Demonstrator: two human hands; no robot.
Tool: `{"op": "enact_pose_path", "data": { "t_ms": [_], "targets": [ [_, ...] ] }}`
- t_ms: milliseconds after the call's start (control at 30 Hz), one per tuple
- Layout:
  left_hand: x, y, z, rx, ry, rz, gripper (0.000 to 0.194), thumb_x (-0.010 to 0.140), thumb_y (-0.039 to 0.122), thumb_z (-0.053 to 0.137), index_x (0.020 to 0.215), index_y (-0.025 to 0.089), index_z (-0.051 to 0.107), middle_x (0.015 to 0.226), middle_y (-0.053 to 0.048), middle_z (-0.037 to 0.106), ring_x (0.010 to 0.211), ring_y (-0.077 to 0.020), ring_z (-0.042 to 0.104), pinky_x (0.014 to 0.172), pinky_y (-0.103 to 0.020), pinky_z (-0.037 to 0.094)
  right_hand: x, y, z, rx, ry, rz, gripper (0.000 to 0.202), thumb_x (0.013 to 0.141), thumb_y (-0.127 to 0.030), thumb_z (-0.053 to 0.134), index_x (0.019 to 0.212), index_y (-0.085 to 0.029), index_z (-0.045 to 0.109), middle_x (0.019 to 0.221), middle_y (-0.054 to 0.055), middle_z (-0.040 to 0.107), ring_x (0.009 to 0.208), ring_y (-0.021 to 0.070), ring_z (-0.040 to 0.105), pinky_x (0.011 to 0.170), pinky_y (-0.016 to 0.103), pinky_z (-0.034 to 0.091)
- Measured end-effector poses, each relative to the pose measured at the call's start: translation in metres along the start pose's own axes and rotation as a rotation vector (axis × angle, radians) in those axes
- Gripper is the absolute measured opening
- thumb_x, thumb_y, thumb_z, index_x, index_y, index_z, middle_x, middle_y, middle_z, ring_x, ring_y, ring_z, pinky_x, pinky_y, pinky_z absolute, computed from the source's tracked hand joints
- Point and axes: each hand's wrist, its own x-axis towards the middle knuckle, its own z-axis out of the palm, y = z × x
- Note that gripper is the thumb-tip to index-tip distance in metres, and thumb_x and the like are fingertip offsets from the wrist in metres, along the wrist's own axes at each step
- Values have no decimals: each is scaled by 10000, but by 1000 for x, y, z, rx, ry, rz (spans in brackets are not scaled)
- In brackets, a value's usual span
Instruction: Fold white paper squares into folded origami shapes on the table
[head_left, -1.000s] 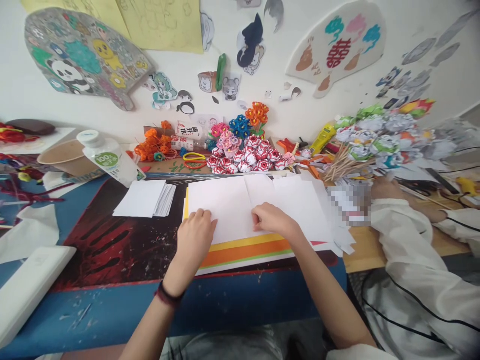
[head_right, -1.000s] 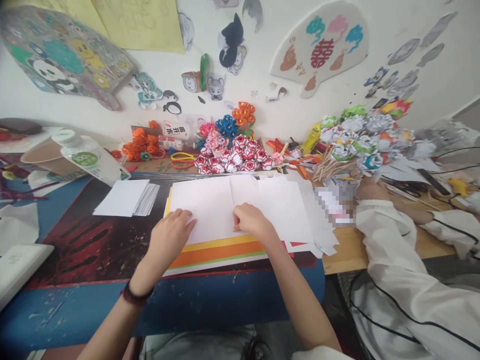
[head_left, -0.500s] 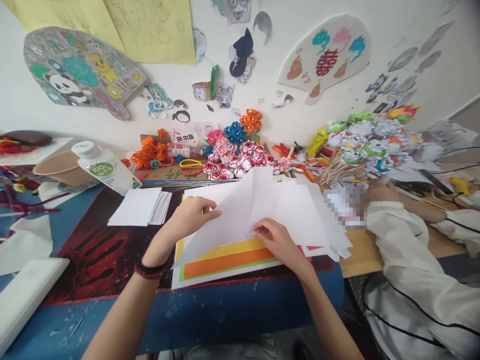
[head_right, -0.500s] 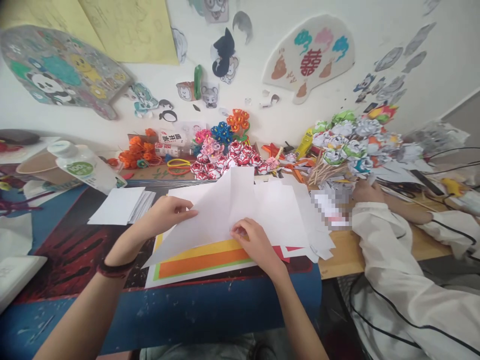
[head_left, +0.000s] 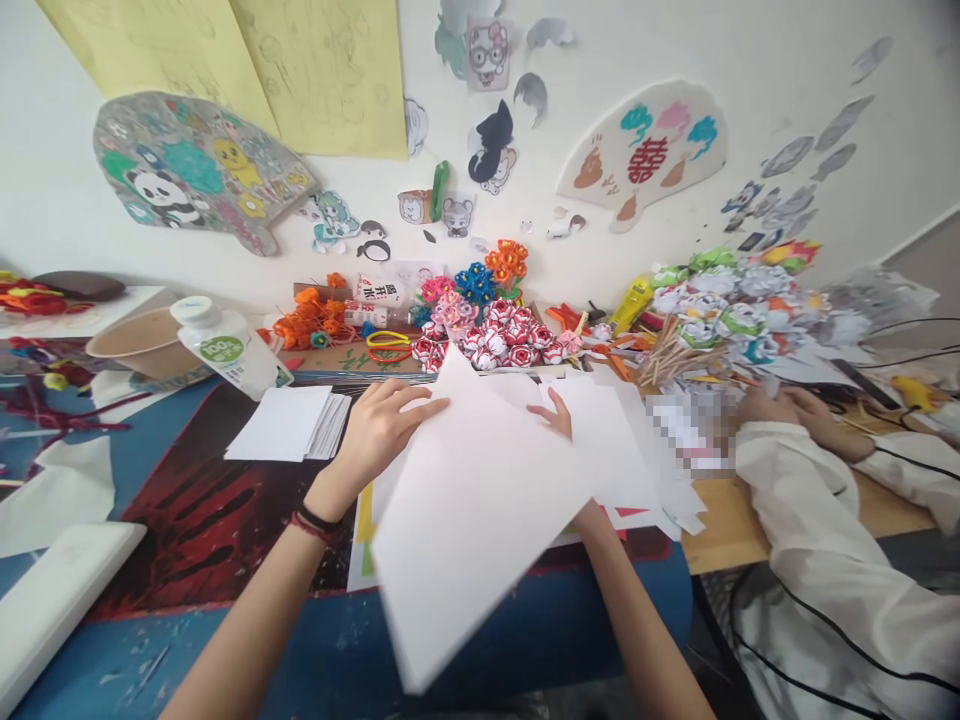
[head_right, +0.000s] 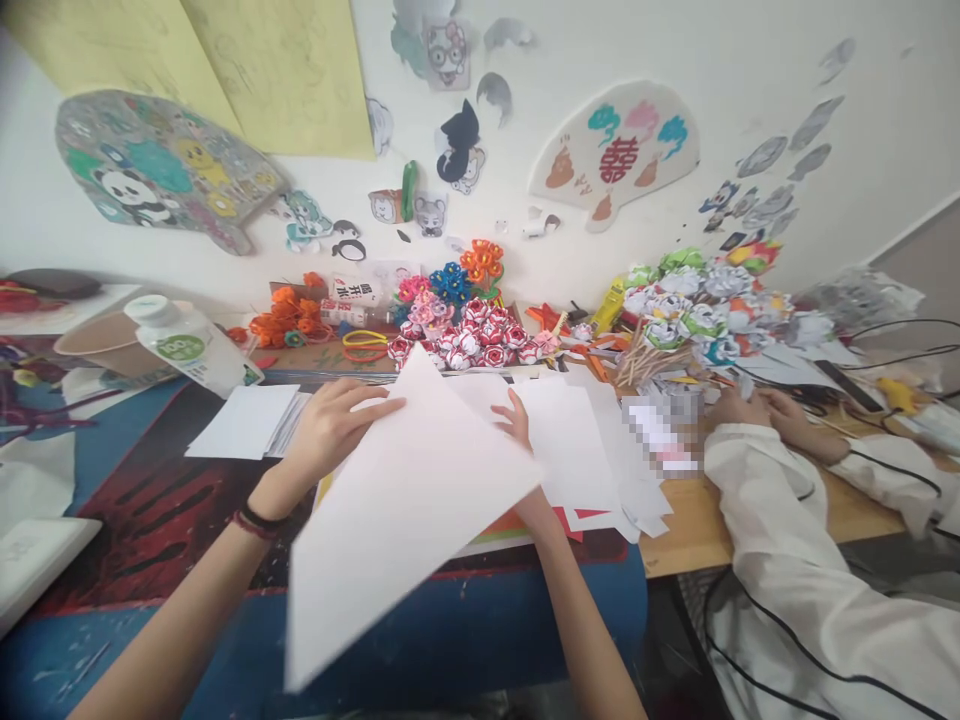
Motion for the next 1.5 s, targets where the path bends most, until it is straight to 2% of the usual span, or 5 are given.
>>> {"op": "enact_pose_path", "data": {
  "t_ms": [233,400,700,1033,1500],
  "targets": [
    [-35,-9,23,21,-331,43,618,889,67,355,1452,323,355,1495,-32,410,1373,-205,358,1045,-386,315,-6,0,-2,-147,-165,-458,461,922,-182,488,1361,-322,498,1489,28,413,1411,207,305,1142,445,300],
    [-44,-1,19,-104,-263,-318,307,938,298,409,1126,226,641,1078,-84,695,1010,-228,609,824,-339,437,-11,4,7,-120,-233,-490,475,924,-75,374,1320,-266,552,1419,33,504,1364,181,387,1122,413,357],
    [-21,21,28,-474,-392,-607,209,827,367,555,731,186,599,696,-8,636,640,-154,562,594,-252,374,-13,0,15,-184,-138,-469,502,903,-39,347,1325,-223,548,1437,53,480,1374,208,364,1119,446,360],
    [38,0,47,-319,-150,-459,193,875,270,521,999,173,633,1019,-66,687,822,-193,621,769,-314,447,4,4,14,-212,-105,-396,667,815,42,317,1421,-214,429,1514,44,367,1432,195,253,1157,450,288],
    [-53,20,22,-63,-359,48,505,900,403,559,1363,224,463,1425,-93,496,1298,-256,473,1029,-425,380,35,22,25,-121,-110,-280,713,728,81,287,1352,-195,494,1407,49,516,1363,165,392,1158,441,286]
  ]
}}
